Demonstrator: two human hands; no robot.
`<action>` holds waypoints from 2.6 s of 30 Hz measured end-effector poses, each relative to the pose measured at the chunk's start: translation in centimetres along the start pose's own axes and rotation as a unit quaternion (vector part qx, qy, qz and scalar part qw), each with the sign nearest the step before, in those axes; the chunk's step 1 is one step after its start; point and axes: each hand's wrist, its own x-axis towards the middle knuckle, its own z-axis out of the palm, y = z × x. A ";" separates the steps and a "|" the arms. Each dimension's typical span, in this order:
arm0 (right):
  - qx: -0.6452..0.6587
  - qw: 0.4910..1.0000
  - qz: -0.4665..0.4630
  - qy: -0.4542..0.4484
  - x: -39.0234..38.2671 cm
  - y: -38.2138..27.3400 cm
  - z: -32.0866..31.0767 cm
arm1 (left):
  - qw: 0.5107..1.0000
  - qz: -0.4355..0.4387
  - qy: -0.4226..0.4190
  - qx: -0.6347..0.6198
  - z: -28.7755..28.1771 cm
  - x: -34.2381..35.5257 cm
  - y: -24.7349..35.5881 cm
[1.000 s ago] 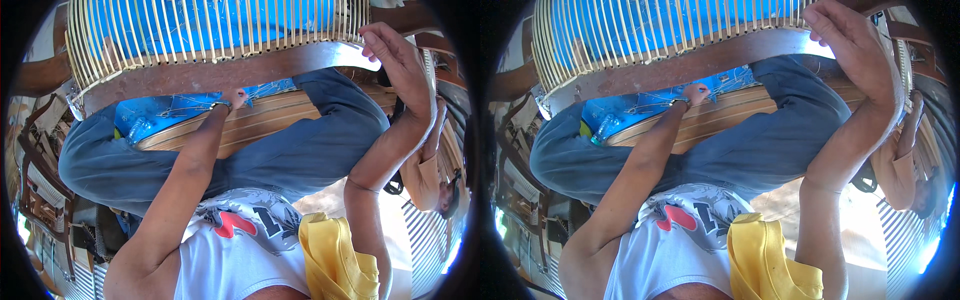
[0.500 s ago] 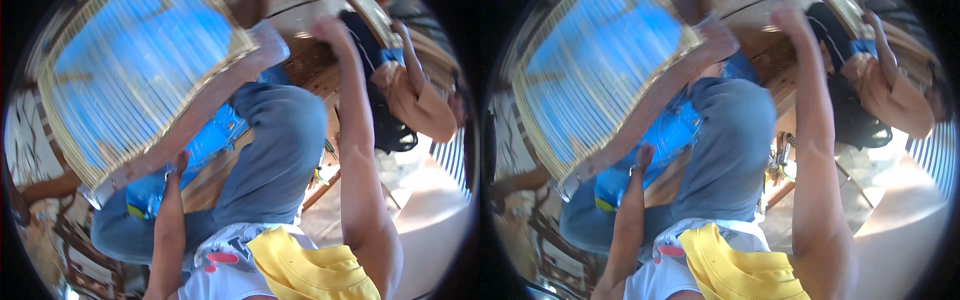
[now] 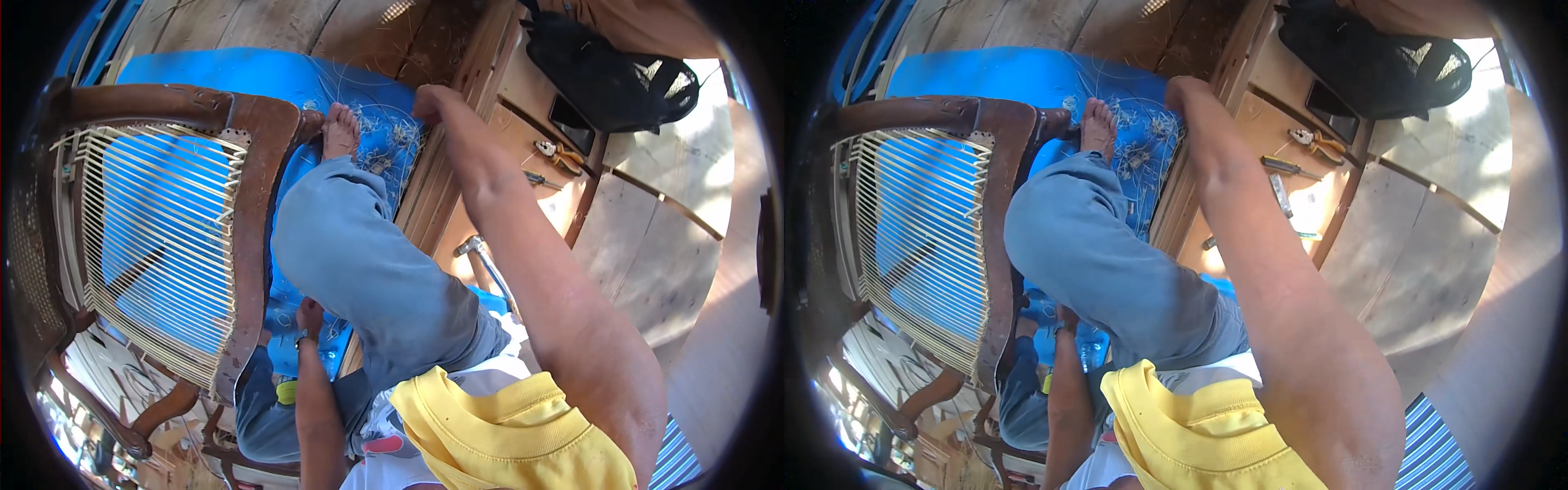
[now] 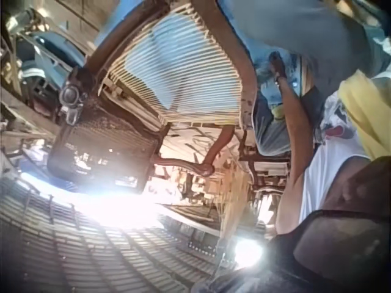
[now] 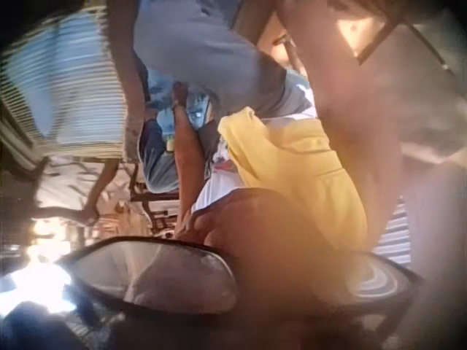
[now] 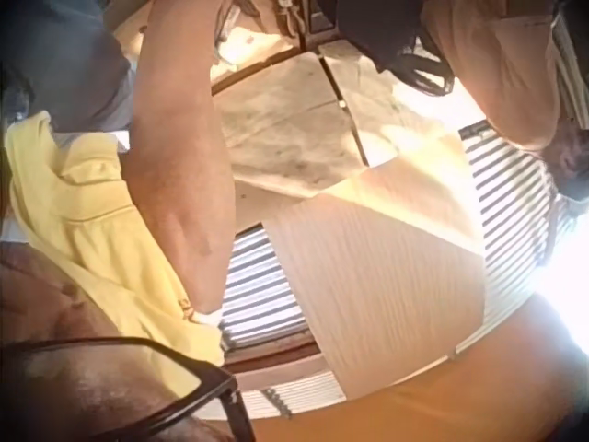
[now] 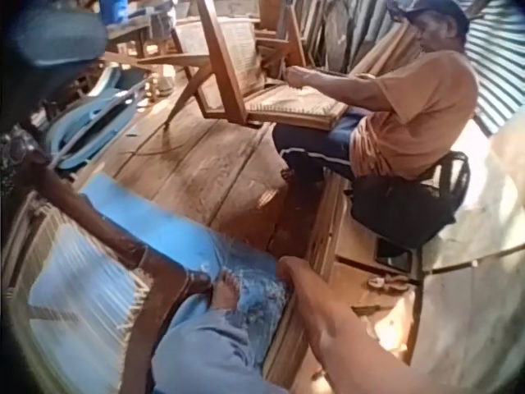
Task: Weaving or repairing the seat of a wooden chair frame using thin cording.
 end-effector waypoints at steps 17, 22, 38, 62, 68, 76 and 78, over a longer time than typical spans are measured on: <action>0.170 0.972 0.073 0.143 3.6 -3.4 21.7 | 0.995 0.075 0.064 0.006 3.7 -3.0 -1.7; 0.415 0.834 0.080 0.355 3.2 -2.4 15.3 | 0.987 0.149 0.057 0.017 5.9 -0.1 -5.5; 0.587 0.728 -0.340 0.099 -24.1 -0.3 0.7 | 0.981 0.078 0.087 -0.157 -0.5 0.7 1.5; 0.008 0.855 -0.491 -0.166 -37.1 -25.6 7.8 | 0.711 0.268 0.289 -0.582 -17.5 -15.6 13.5; -0.022 0.874 -0.467 -0.131 -31.6 -29.3 3.3 | 0.722 0.177 0.295 -0.600 -20.8 -13.5 8.2; -0.024 0.853 -0.511 -0.102 -31.1 -29.6 -1.3 | 0.939 0.147 0.114 -0.288 -28.7 -13.6 8.6; -0.066 0.846 -0.528 -0.028 -30.4 -29.4 -1.5 | 0.963 0.121 0.149 -0.187 -29.6 -13.7 9.9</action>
